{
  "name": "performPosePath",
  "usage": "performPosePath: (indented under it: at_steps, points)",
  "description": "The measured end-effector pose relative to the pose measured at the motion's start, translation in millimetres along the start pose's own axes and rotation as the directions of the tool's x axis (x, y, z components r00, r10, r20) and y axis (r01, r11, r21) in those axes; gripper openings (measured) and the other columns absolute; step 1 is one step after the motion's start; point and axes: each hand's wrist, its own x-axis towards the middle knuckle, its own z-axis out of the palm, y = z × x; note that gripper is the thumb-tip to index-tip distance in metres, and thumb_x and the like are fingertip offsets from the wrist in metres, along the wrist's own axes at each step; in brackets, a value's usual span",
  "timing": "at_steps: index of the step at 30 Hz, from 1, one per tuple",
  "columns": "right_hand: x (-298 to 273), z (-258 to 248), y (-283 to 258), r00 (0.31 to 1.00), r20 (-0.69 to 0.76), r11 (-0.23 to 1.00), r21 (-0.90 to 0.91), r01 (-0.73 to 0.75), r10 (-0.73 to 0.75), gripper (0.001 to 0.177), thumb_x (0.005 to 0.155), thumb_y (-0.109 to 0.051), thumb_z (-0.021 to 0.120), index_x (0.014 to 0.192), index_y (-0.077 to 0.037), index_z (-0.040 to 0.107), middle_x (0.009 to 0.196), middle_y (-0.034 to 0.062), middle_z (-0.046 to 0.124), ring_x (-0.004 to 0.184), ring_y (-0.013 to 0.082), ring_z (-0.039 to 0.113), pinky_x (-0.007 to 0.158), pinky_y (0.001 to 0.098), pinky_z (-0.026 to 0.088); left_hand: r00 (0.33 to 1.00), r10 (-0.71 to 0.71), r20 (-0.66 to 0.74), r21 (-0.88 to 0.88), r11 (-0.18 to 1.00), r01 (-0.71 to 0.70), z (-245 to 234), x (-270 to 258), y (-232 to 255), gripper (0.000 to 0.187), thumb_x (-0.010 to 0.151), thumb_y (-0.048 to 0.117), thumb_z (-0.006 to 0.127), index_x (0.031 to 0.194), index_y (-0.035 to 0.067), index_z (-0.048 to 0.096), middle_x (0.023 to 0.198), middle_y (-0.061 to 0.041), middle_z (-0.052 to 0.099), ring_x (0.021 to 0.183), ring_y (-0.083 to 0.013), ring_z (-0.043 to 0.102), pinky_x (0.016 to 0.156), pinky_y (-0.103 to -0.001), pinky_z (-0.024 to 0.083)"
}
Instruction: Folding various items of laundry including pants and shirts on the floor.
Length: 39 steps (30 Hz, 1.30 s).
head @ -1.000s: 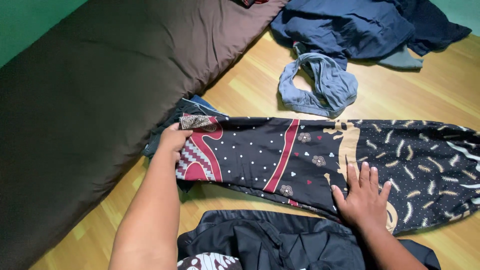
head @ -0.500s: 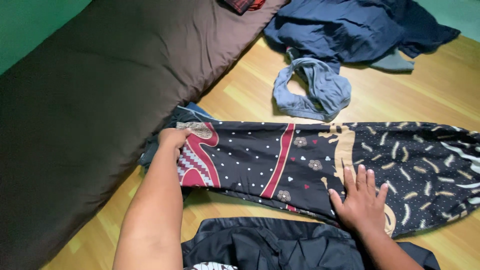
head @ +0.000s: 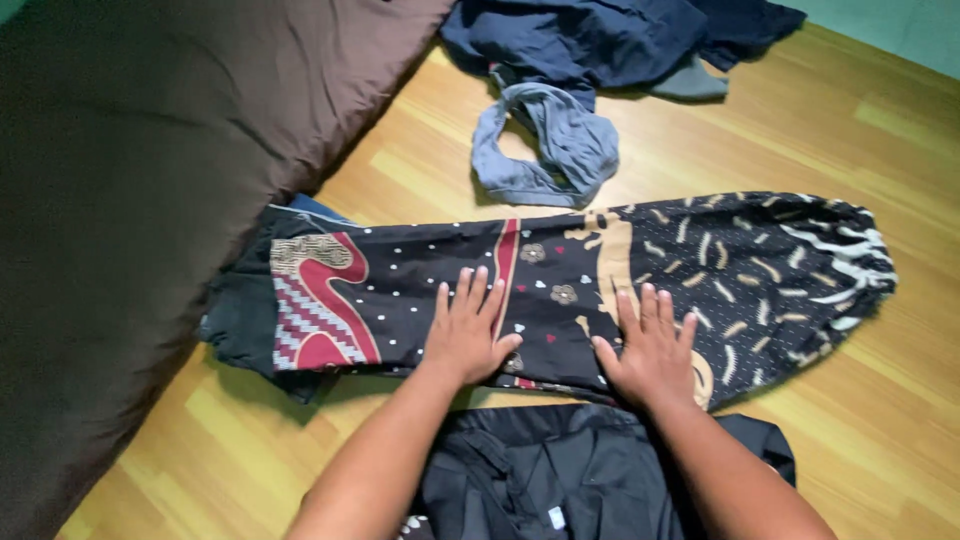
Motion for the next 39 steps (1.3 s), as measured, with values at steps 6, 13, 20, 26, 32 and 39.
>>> performPosePath:
  at_steps: [6,13,20,26,32,39]
  points:
    - [1.6,-2.6,-1.0,0.998,0.066,1.0,0.029,-0.011,0.009,0.086,0.088,-0.065,0.049,0.158,-0.02,0.029,0.166,0.0167,0.02,0.155,0.0346,0.012,0.118,0.0653,0.006,0.994,-0.083,0.07,-0.053,0.995,0.087,18.7,-1.1,25.2,0.095,0.088,0.067,0.053,0.162,0.018,0.017,0.17,-0.011,0.008,0.156,-0.0322,0.003,0.122,-0.056,0.001]
    - [24.3,-2.7,57.0,0.999,0.041,0.974,0.225,-0.03,0.021,0.081,0.095,-0.06,0.048,0.161,-0.018,0.029,0.169,0.0207,0.016,0.157,0.0392,0.011,0.123,0.0585,0.007,0.993,-0.11,0.044,0.003,0.994,0.11,15.8,-1.6,28.3,0.095,0.087,0.07,0.051,0.161,0.02,0.019,0.17,-0.009,0.01,0.156,-0.0296,0.005,0.119,-0.065,0.001]
    - [36.3,-14.3,144.2,0.991,0.086,0.993,0.041,-0.107,0.103,0.087,0.092,-0.066,0.046,0.161,-0.019,0.024,0.168,0.0199,0.012,0.155,0.0371,0.01,0.122,0.0565,0.004,0.991,-0.124,0.055,0.012,0.992,0.123,18.6,1.0,29.8,0.097,0.084,0.071,0.053,0.16,0.022,0.02,0.169,-0.009,0.01,0.156,-0.0293,0.004,0.119,-0.065,-0.001]
    - [45.7,-25.7,143.7,0.97,0.151,0.982,-0.048,-0.183,0.188,0.086,0.092,-0.069,0.043,0.162,-0.022,0.023,0.169,0.017,0.01,0.155,0.0361,0.008,0.12,0.0597,0.002,0.989,-0.138,0.059,0.05,0.99,0.136,13.4,0.1,30.1,0.096,0.084,0.072,0.053,0.16,0.025,0.02,0.169,-0.006,0.008,0.155,-0.0329,0.002,0.113,-0.075,-0.003]
    - [46.2,-10.0,126.2,1.0,-0.029,1.0,0.021,0.011,-0.011,0.084,0.098,-0.065,0.04,0.162,-0.014,0.023,0.169,0.0214,0.011,0.156,0.0377,0.007,0.12,0.0567,0.001,0.984,-0.151,0.089,0.051,0.988,0.147,19.4,1.4,28.3,0.097,0.081,0.073,0.055,0.159,0.027,0.02,0.169,-0.004,0.007,0.155,-0.0313,0.002,0.115,-0.072,-0.001]
    - [68.3,-39.5,163.7,0.974,0.204,0.995,0.003,-0.097,0.095,0.081,0.095,-0.066,0.04,0.161,-0.024,0.022,0.169,0.0125,0.009,0.156,0.0291,0.006,0.122,0.0525,0.002,0.957,-0.244,0.157,0.094,0.968,0.231,0.4,4.3,38.7,0.105,0.077,0.076,0.059,0.16,0.027,0.018,0.169,-0.006,0.008,0.156,-0.0319,0.002,0.114,-0.074,0.002]
